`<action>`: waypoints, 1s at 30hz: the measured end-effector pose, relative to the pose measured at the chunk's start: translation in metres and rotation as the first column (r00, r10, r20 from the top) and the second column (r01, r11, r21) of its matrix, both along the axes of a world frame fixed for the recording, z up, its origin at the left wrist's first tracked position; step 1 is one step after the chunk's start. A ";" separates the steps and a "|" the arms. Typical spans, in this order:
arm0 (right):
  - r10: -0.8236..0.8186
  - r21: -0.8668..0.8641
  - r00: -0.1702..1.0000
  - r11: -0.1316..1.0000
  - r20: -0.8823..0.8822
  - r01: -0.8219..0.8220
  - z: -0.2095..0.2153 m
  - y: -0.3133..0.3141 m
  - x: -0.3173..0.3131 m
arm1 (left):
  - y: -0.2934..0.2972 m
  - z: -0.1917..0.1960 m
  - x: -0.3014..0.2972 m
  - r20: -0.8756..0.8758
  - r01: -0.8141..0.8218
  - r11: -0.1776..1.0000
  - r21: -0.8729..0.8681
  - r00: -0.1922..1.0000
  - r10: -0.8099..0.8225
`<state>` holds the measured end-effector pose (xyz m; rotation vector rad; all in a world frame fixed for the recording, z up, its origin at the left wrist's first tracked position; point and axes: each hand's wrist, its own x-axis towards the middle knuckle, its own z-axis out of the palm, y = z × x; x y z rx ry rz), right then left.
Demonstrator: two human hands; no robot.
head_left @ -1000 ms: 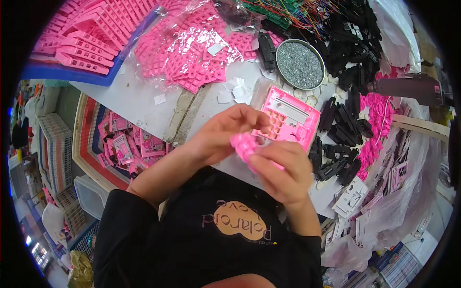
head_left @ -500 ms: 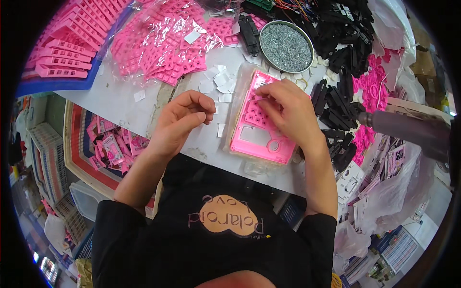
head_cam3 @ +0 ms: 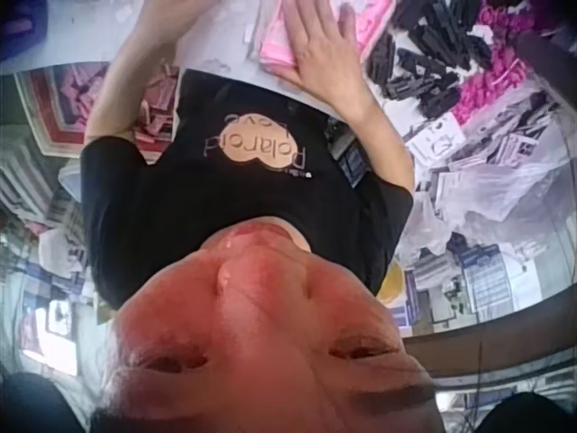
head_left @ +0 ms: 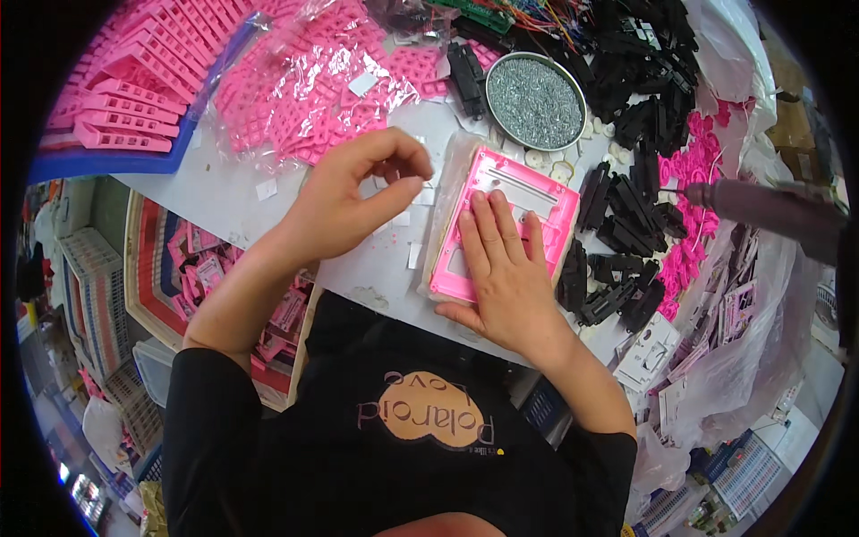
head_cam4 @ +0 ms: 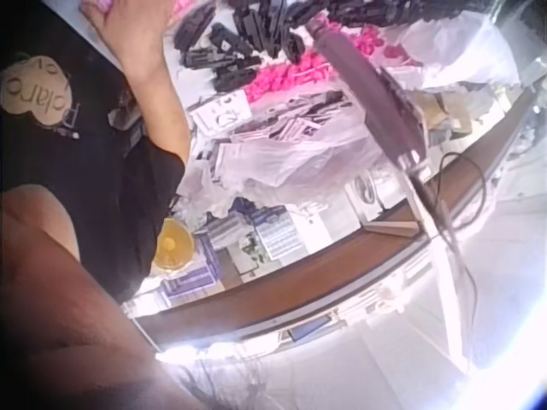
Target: Assembling a toy cash register by installing internal components and casing.
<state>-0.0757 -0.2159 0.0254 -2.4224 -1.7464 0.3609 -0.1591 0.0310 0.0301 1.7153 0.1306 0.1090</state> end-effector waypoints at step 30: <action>0.015 0.485 0.935 0.858 -0.355 0.170 0.019 -0.047 0.007 | 0.191 0.015 0.200 0.168 -0.467 0.303 0.831 0.729 0.663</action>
